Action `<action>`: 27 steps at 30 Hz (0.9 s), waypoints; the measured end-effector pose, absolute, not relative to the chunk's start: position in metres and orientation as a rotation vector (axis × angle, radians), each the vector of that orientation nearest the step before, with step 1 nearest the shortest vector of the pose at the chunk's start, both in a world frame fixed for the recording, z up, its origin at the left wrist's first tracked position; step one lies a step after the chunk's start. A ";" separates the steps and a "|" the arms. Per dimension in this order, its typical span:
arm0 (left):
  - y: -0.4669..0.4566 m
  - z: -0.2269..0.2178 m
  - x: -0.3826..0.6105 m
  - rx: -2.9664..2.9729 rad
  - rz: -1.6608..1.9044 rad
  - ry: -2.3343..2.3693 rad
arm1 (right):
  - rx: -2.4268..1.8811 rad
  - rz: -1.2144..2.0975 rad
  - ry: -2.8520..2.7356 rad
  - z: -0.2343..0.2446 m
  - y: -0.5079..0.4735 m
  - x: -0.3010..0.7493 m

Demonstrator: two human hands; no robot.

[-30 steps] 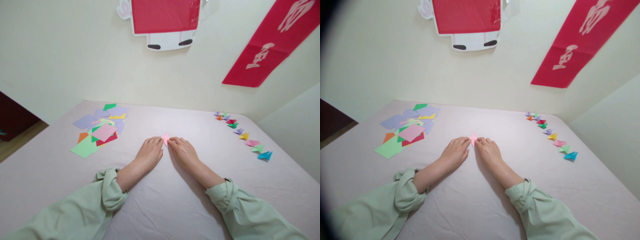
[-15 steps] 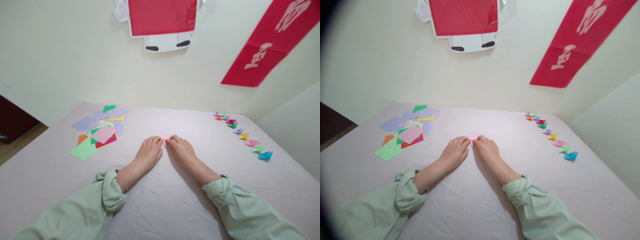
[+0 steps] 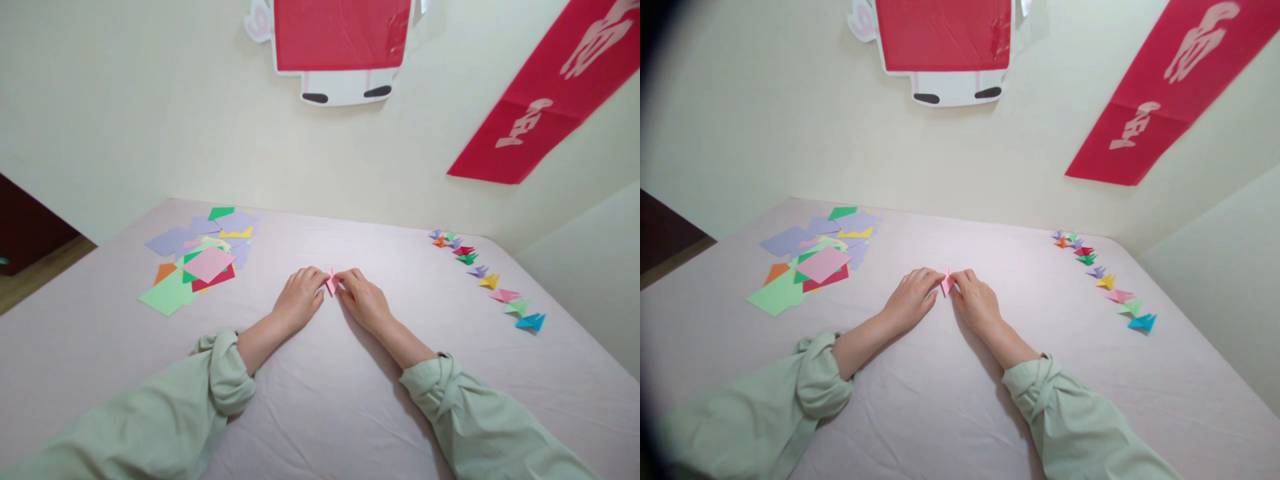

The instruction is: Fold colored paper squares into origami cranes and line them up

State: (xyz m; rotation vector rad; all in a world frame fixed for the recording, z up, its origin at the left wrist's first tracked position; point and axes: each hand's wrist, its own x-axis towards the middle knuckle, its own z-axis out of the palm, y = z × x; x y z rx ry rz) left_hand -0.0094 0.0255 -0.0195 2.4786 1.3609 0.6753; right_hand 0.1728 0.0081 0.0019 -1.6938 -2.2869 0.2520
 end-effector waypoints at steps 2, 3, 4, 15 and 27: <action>0.030 -0.020 -0.009 2.454 0.702 1.340 | -1.690 0.275 -2.283 0.003 0.010 0.173; 0.032 -0.020 -0.008 2.444 0.717 1.332 | -1.693 0.280 -2.279 0.003 0.011 0.173; 0.034 -0.020 -0.008 2.435 0.730 1.326 | -1.700 0.279 -2.274 0.003 0.013 0.173; 0.039 -0.022 -0.007 2.398 0.777 1.306 | -1.700 0.332 -2.223 0.002 0.022 0.174; 0.052 -0.020 0.000 2.379 0.732 1.322 | -1.569 0.420 -2.163 -0.003 0.032 0.185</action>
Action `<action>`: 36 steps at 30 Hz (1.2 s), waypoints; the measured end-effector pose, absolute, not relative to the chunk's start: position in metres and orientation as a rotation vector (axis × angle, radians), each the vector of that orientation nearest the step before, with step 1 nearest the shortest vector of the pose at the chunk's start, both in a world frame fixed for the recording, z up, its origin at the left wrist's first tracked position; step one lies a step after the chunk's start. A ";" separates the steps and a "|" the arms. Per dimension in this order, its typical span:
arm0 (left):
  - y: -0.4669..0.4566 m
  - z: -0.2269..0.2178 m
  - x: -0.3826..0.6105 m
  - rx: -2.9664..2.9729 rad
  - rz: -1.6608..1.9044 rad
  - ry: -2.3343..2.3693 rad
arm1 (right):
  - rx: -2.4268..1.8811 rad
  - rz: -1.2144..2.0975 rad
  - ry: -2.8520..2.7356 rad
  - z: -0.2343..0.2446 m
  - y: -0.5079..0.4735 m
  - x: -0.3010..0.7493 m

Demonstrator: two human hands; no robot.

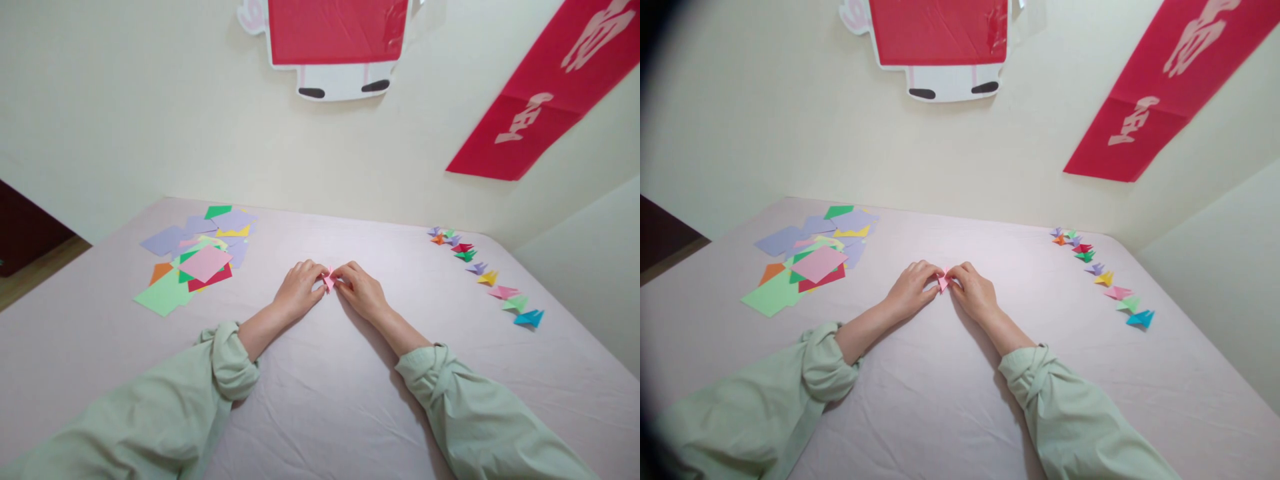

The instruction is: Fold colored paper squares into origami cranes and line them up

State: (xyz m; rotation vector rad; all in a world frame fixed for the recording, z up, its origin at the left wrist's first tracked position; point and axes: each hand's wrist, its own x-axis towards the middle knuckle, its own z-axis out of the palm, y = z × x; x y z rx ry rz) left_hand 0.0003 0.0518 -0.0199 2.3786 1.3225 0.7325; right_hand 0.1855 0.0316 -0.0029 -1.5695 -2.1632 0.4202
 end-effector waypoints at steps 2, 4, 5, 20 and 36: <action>0.052 -0.021 0.001 2.378 0.742 1.328 | -1.571 0.411 -2.133 -0.006 0.032 0.184; 0.053 -0.022 0.001 2.375 0.757 1.334 | -1.582 0.395 -2.106 -0.009 0.033 0.182; 0.053 -0.022 0.001 2.370 0.765 1.342 | -1.594 0.386 -2.094 -0.010 0.033 0.181; 0.062 -0.017 0.007 2.270 0.698 1.545 | -1.859 0.345 -2.009 0.000 0.036 0.159; 0.060 -0.013 0.011 2.330 0.645 1.664 | -1.990 0.180 -2.056 0.001 0.033 0.149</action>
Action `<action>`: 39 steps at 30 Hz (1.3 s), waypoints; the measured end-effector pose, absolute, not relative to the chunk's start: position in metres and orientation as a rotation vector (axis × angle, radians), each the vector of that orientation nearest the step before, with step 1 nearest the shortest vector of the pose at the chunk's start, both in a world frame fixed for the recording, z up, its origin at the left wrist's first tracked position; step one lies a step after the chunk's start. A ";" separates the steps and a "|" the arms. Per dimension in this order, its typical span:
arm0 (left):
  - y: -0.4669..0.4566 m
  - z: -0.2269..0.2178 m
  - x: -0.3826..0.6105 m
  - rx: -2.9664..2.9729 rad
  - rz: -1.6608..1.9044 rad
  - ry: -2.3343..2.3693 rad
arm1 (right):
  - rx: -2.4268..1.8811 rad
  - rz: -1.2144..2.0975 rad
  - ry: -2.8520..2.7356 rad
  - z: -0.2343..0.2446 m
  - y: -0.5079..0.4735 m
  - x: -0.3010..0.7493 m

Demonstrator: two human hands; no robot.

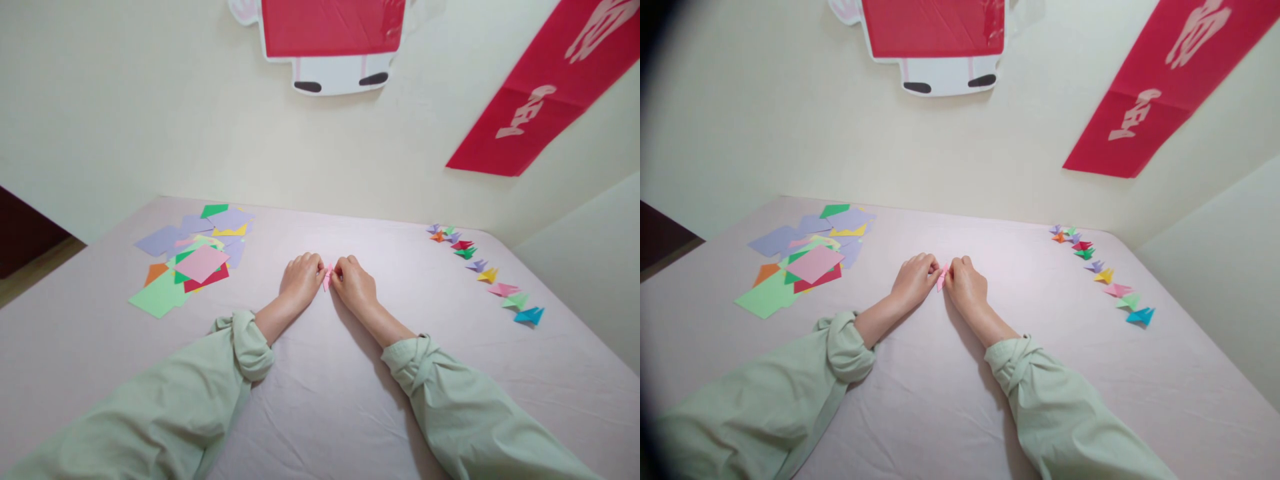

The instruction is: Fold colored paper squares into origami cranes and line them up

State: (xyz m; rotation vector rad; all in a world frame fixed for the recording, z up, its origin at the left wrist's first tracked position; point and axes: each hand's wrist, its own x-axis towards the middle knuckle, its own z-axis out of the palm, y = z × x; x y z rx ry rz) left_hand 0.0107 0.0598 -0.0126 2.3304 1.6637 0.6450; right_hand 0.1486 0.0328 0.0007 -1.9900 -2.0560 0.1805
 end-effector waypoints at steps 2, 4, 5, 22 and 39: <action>0.060 -0.014 0.010 2.325 0.659 1.654 | -1.986 0.176 -2.055 0.000 0.033 0.149; 0.061 -0.015 0.010 2.320 0.689 1.628 | -1.976 0.176 -2.053 0.000 0.033 0.149; 0.061 -0.016 0.009 2.322 0.707 1.604 | -1.971 0.178 -2.054 -0.001 0.033 0.149; 0.071 -0.028 0.004 2.289 0.758 1.391 | -1.698 0.067 -2.394 0.003 0.017 0.160; 0.069 -0.025 0.003 2.333 0.706 1.406 | -1.803 -0.091 -2.560 0.011 0.005 0.160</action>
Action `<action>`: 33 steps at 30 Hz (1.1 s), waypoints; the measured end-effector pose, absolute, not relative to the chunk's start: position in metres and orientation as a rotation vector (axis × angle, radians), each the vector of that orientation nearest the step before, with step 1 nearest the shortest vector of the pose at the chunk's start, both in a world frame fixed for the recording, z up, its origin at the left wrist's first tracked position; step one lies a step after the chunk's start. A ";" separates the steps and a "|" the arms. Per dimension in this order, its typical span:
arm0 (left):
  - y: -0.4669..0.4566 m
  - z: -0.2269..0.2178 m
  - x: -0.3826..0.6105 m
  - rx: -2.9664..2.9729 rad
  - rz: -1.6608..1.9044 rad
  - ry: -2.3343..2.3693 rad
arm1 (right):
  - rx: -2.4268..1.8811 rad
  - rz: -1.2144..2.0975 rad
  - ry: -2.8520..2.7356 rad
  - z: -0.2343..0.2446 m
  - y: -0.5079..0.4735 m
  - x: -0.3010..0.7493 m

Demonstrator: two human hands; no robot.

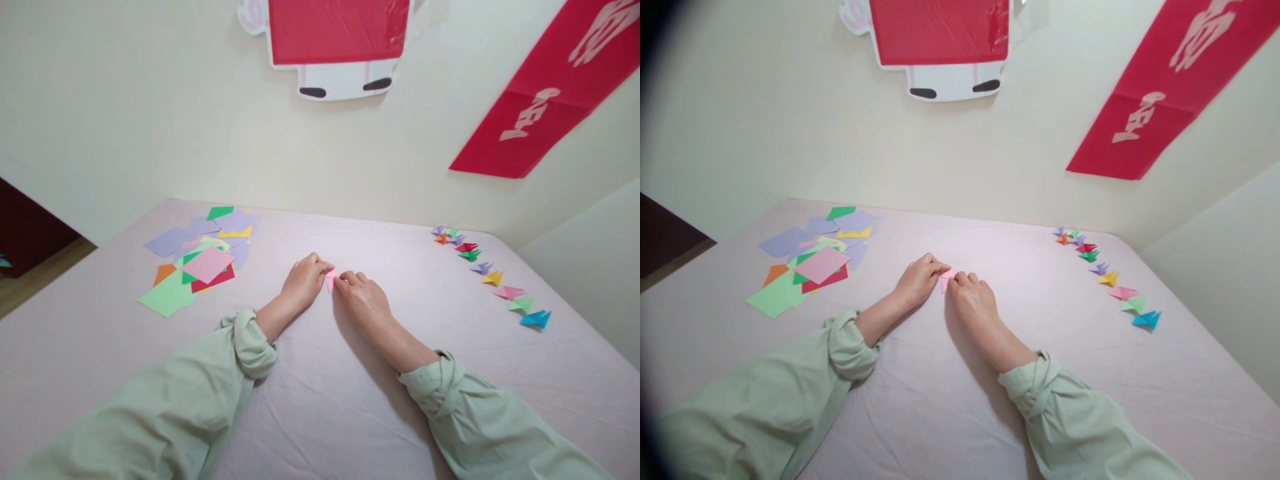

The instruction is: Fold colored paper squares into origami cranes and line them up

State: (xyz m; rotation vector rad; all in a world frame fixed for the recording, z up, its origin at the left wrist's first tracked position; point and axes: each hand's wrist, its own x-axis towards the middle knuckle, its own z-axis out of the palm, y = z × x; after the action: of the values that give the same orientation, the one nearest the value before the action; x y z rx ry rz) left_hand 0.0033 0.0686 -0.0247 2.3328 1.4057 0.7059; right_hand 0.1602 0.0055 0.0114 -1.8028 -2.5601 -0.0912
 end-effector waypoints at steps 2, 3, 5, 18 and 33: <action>0.068 -0.024 0.003 2.346 0.706 1.411 | -1.820 -0.097 -2.551 0.012 0.002 0.162; 0.067 -0.024 0.004 2.352 0.706 1.419 | -1.823 -0.091 -2.542 0.012 0.000 0.163; 0.065 -0.024 0.004 2.371 0.705 1.440 | -1.804 -0.044 -2.499 0.009 -0.002 0.166; 0.060 -0.023 0.008 2.430 0.737 1.456 | -1.421 1.307 -1.056 0.020 0.042 0.168; 0.039 -0.015 0.011 2.469 0.736 1.489 | -1.184 1.560 -0.867 0.021 0.052 0.170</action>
State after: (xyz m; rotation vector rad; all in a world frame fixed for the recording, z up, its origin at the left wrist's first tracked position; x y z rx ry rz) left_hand 0.0112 0.0394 -0.0152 2.4685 1.4887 0.7362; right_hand 0.1698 0.0516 0.0209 -1.1835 -0.8675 1.5601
